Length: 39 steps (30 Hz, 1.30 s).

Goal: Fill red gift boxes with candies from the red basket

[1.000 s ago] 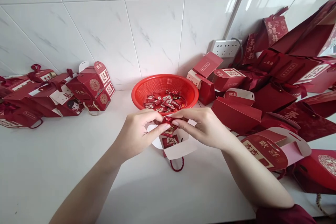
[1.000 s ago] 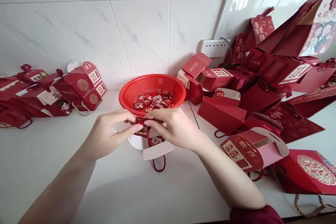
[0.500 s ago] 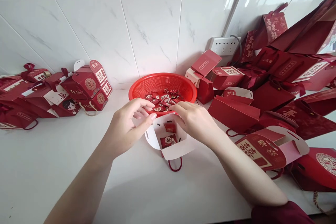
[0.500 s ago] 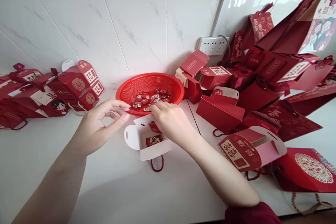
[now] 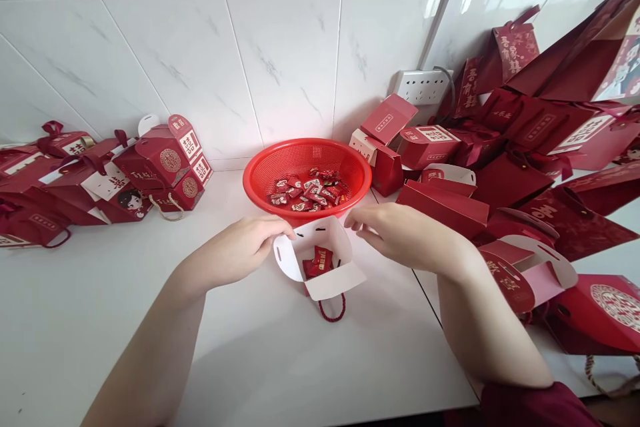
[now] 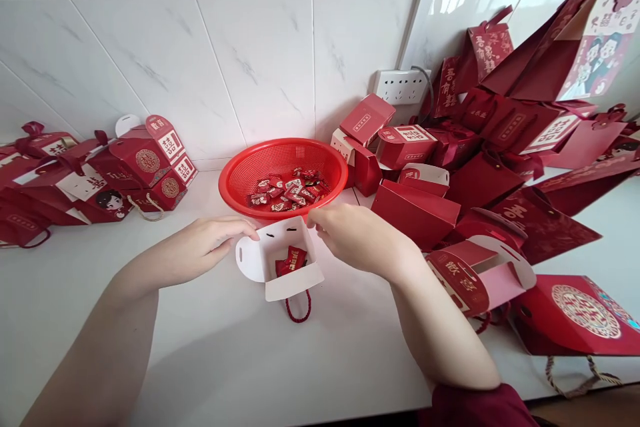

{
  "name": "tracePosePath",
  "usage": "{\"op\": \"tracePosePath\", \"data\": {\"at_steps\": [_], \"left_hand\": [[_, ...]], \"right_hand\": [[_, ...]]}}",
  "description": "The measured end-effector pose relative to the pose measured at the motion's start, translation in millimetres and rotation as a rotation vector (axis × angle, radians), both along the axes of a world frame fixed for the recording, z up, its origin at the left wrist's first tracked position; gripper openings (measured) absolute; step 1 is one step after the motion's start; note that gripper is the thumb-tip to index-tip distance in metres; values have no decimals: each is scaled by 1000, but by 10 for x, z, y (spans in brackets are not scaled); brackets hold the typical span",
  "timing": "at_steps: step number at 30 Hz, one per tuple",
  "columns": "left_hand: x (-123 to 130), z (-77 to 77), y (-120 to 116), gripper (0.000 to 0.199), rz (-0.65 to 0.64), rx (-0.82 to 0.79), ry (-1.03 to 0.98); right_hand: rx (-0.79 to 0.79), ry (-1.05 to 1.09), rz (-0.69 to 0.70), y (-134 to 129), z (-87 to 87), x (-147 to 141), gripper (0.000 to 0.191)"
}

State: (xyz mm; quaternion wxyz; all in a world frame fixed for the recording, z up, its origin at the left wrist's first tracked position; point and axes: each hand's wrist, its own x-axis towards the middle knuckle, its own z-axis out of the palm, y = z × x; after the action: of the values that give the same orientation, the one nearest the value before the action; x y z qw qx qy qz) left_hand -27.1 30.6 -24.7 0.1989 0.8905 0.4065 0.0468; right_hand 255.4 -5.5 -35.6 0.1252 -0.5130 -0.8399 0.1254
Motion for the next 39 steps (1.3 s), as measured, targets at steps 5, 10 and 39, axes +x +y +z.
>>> {"op": "tracePosePath", "data": {"at_steps": [5, 10, 39], "left_hand": [[31, 27, -45, 40, -1, -83, -76], [55, 15, -61, 44, -8, -132, -76], [-31, -59, -17, 55, -221, -181, 22]], "right_hand": [[-167, -69, 154, 10, -110, 58, 40], [-144, 43, 150, -5, -88, 30, 47], [-51, -166, 72, 221, -384, -376, 21]]}}
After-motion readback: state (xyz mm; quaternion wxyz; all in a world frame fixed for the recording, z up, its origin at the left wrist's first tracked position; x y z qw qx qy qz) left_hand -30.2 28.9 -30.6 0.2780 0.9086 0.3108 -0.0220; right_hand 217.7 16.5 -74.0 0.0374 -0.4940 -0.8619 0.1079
